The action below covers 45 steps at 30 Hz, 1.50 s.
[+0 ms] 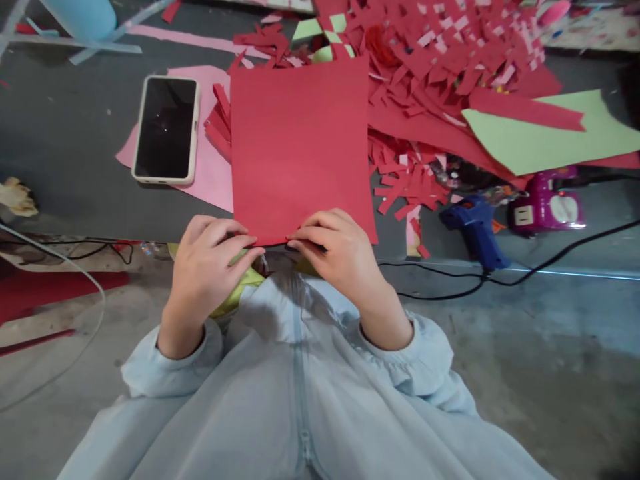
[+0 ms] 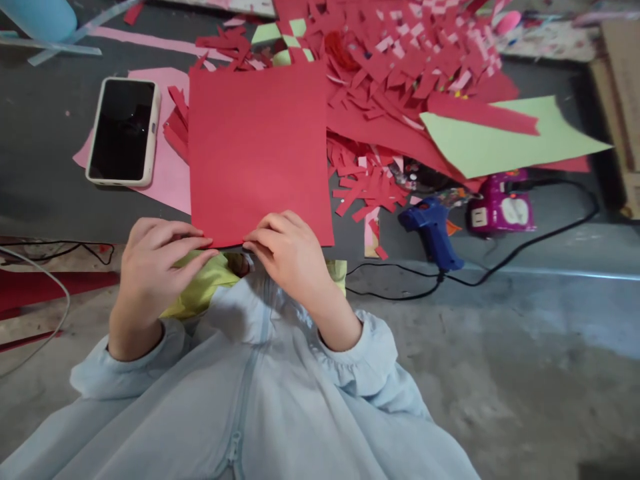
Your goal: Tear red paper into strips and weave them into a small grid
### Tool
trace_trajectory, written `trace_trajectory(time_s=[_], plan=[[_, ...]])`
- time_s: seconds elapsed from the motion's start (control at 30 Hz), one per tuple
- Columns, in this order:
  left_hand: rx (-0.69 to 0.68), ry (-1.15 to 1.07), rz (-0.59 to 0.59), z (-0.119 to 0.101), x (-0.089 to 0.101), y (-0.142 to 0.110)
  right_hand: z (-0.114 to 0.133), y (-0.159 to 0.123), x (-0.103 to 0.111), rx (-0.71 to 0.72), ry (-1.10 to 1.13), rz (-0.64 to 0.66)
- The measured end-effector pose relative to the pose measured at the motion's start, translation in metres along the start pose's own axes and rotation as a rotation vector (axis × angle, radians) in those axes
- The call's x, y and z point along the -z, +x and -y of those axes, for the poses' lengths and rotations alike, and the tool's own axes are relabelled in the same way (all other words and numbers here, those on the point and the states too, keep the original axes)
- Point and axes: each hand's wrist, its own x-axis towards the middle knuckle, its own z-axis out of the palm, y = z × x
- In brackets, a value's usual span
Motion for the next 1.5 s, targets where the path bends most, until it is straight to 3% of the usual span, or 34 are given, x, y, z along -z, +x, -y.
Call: trace_trajectory(time_s=[0.07, 0.2, 0.47, 0.73, 0.87, 1.1, 1.33, 1.5], plan=[[0.002, -0.021, 0.011, 0.004, -0.001, 0.001, 0.001, 0.002, 0.001, -0.038, 0.036, 0.015], [-0.141, 0.073, 0.05, 0.011, -0.001, 0.002, 0.003, 0.007, 0.005, -0.088, 0.059, 0.05], [-0.222, 0.401, 0.056, -0.005, 0.003, 0.004, 0.006, 0.013, 0.013, -0.156, 0.09, 0.13], [-0.27, 0.429, 0.007, -0.004, 0.001, 0.008, 0.009, 0.022, 0.018, -0.229, 0.029, 0.244], [-0.226, 0.422, 0.007, -0.005, 0.0, 0.009, 0.012, 0.029, 0.021, -0.279, -0.04, 0.304], [0.001, 0.334, -0.045, -0.012, -0.004, 0.008, 0.016, 0.045, 0.027, -0.294, -0.191, 0.454], [-0.124, 0.388, -0.067, -0.008, -0.001, 0.011, 0.014, 0.056, 0.031, -0.227, -0.26, 0.584], [-0.085, 0.387, -0.025, -0.007, 0.002, 0.015, 0.019, 0.059, 0.036, -0.208, -0.294, 0.643]])
